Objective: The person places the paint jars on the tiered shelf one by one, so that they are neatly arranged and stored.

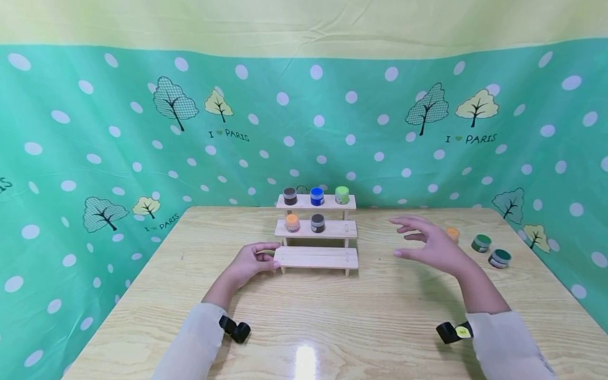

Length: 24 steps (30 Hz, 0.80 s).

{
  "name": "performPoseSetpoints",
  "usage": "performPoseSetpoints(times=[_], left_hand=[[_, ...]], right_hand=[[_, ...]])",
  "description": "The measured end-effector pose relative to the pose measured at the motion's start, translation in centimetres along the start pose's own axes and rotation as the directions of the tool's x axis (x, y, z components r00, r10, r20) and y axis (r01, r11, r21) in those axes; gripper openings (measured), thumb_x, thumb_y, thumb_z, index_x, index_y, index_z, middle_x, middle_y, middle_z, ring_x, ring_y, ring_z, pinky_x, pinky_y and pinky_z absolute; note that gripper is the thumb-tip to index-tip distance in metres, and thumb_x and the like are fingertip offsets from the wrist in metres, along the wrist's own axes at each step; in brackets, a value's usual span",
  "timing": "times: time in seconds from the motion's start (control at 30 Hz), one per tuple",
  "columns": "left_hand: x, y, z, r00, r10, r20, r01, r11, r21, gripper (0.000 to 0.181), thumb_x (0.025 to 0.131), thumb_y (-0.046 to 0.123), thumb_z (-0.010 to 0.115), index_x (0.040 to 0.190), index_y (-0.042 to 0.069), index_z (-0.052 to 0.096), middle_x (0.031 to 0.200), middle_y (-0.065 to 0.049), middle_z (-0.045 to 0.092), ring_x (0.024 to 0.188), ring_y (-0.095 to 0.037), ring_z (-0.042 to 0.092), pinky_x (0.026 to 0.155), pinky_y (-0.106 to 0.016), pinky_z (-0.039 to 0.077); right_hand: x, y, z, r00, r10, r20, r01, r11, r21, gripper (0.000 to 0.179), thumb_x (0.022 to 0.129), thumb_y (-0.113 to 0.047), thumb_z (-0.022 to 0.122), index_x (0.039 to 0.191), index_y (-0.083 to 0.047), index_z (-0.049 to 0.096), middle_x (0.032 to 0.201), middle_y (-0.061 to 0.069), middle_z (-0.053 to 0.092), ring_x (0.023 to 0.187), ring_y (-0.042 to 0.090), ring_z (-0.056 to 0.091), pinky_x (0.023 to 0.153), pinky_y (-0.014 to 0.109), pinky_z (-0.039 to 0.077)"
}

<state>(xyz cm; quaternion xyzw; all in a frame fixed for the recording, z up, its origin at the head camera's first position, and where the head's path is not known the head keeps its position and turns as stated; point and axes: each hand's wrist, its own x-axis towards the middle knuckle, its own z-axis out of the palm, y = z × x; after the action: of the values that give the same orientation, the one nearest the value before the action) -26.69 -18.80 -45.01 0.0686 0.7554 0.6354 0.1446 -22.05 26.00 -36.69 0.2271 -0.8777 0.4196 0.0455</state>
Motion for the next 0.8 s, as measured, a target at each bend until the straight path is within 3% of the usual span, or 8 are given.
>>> performPoseSetpoints(times=[0.1, 0.33, 0.57, 0.8], left_hand=[[0.0, 0.0, 0.0, 1.0, -0.002, 0.002, 0.002, 1.0, 0.001, 0.059, 0.08, 0.003, 0.08, 0.134, 0.001, 0.057, 0.091, -0.012, 0.067, 0.081, -0.018, 0.066, 0.074, -0.031, 0.058], [-0.1, 0.1, -0.1, 1.0, -0.005, -0.005, 0.005, 1.0, 0.006, 0.059, 0.079, 0.005, 0.081, 0.133, 0.001, 0.057, 0.092, -0.012, 0.067, 0.082, -0.018, 0.065, 0.073, -0.03, 0.058], [-0.1, 0.0, -0.1, 1.0, -0.01, -0.006, 0.01, 1.0, 0.009, 0.059, 0.079, 0.005, 0.08, 0.134, 0.002, 0.057, 0.093, -0.012, 0.067, 0.083, -0.019, 0.065, 0.075, -0.031, 0.058], [-0.1, 0.0, 0.0, 1.0, -0.009, -0.005, 0.009, 1.0, 0.013, 0.059, 0.08, 0.005, 0.08, 0.134, 0.003, 0.057, 0.093, -0.013, 0.067, 0.083, -0.019, 0.065, 0.075, -0.032, 0.058]], right_hand=[[-0.5, 0.2, -0.6, 1.0, 0.008, -0.017, -0.008, 1.0, -0.013, 0.065, 0.083, -0.023, 0.08, 0.141, -0.015, 0.051, 0.14, 0.01, 0.047, 0.119, 0.032, 0.052, 0.098, 0.048, 0.047], [-1.5, 1.7, -1.7, 0.998, 0.006, -0.064, -0.011, 0.997, -0.079, 0.066, 0.084, -0.026, 0.079, 0.141, -0.012, 0.051, 0.139, 0.011, 0.046, 0.117, 0.034, 0.053, 0.092, 0.014, 0.046], [-2.5, 2.5, -2.6, 0.992, 0.031, -0.12, -0.042, 0.995, -0.089, 0.065, 0.084, -0.024, 0.079, 0.141, -0.01, 0.051, 0.14, 0.014, 0.047, 0.115, 0.036, 0.053, 0.088, 0.007, 0.043], [-3.6, 3.0, -3.5, 0.983, 0.079, -0.167, -0.102, 0.986, -0.132, 0.065, 0.085, -0.027, 0.078, 0.142, -0.011, 0.051, 0.137, 0.014, 0.05, 0.111, 0.028, 0.053, 0.085, 0.006, 0.044]])
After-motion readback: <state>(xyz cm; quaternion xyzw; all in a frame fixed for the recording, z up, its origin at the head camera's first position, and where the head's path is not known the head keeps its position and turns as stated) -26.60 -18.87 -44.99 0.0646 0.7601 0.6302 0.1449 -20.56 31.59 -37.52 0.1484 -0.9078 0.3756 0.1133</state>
